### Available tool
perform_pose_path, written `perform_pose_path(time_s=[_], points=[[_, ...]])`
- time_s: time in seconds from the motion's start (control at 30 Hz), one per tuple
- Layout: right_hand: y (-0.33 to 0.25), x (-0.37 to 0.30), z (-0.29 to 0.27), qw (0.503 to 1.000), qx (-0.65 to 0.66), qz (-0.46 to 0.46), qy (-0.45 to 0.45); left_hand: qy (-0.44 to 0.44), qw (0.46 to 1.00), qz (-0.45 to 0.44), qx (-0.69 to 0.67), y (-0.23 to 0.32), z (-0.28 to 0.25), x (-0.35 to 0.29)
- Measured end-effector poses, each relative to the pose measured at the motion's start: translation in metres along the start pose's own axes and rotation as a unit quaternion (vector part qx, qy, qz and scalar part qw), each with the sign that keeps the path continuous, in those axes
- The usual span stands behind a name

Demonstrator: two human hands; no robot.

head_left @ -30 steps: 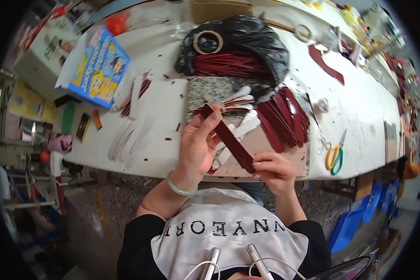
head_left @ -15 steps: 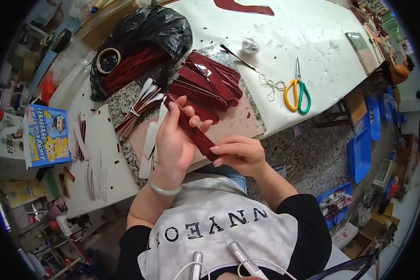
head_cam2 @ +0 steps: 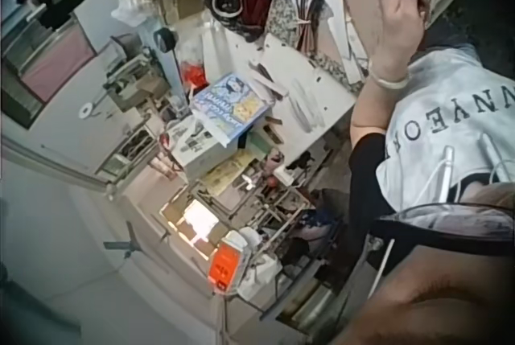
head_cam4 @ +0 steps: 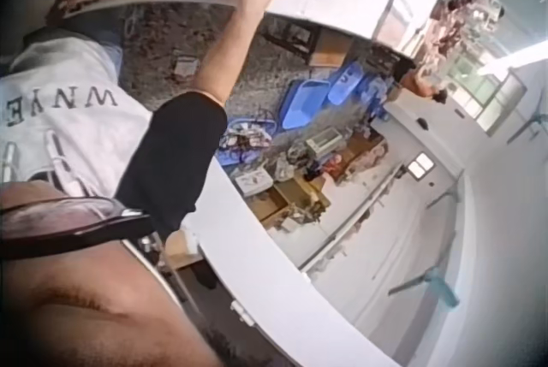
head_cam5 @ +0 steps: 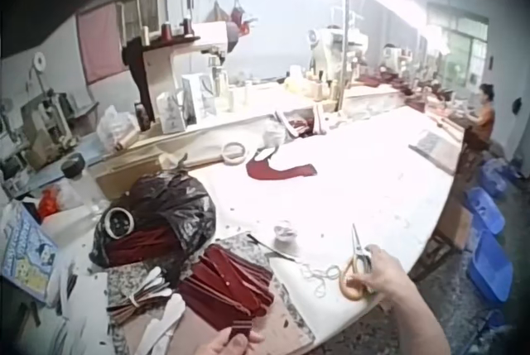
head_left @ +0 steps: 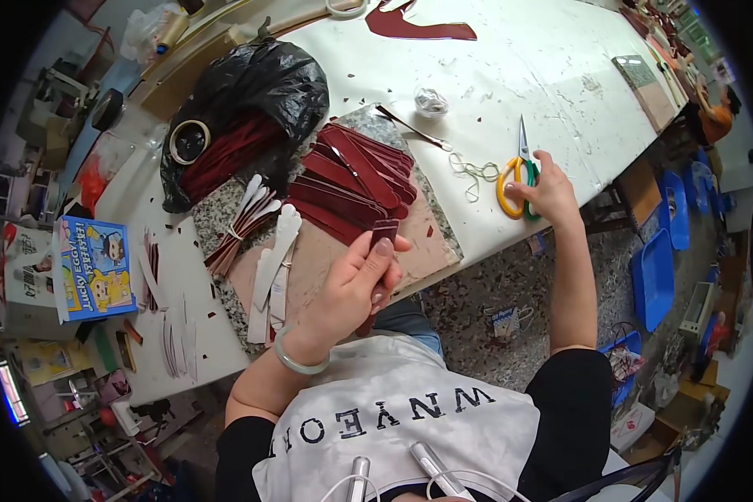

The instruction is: The person sorts strips of material on a workbench, trims a strip using scissors, aligns and layers strips together, and applies tape to them from a roll by hand.

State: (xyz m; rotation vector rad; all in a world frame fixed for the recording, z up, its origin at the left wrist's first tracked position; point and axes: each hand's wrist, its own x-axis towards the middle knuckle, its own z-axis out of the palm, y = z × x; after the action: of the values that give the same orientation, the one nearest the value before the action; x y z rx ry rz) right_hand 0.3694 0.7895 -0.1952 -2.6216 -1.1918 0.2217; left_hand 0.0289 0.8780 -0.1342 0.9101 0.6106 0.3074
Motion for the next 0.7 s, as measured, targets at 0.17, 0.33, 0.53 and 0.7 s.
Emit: perform_pose_path(time_s=[0.17,0.33,0.53,0.7], points=[[0.001,-0.001,-0.024,0.993,0.09,0.048,-0.066,-0.027,0.999,-0.037,0.013,0.006,-0.009,-0.005],[-0.007,-0.056,-0.02,0.856,0.513,0.05,-0.037,-0.041,0.995,-0.09,0.004,0.015,-0.021,-0.016],[-0.054,-0.143,0.004,0.766,0.542,-0.038,-0.344,-0.061,0.993,-0.101,0.021,-0.001,-0.034,-0.036],[-0.121,-0.167,0.012,0.695,0.563,0.018,-0.447,-0.002,0.999,-0.036,0.001,-0.012,-0.054,-0.079]])
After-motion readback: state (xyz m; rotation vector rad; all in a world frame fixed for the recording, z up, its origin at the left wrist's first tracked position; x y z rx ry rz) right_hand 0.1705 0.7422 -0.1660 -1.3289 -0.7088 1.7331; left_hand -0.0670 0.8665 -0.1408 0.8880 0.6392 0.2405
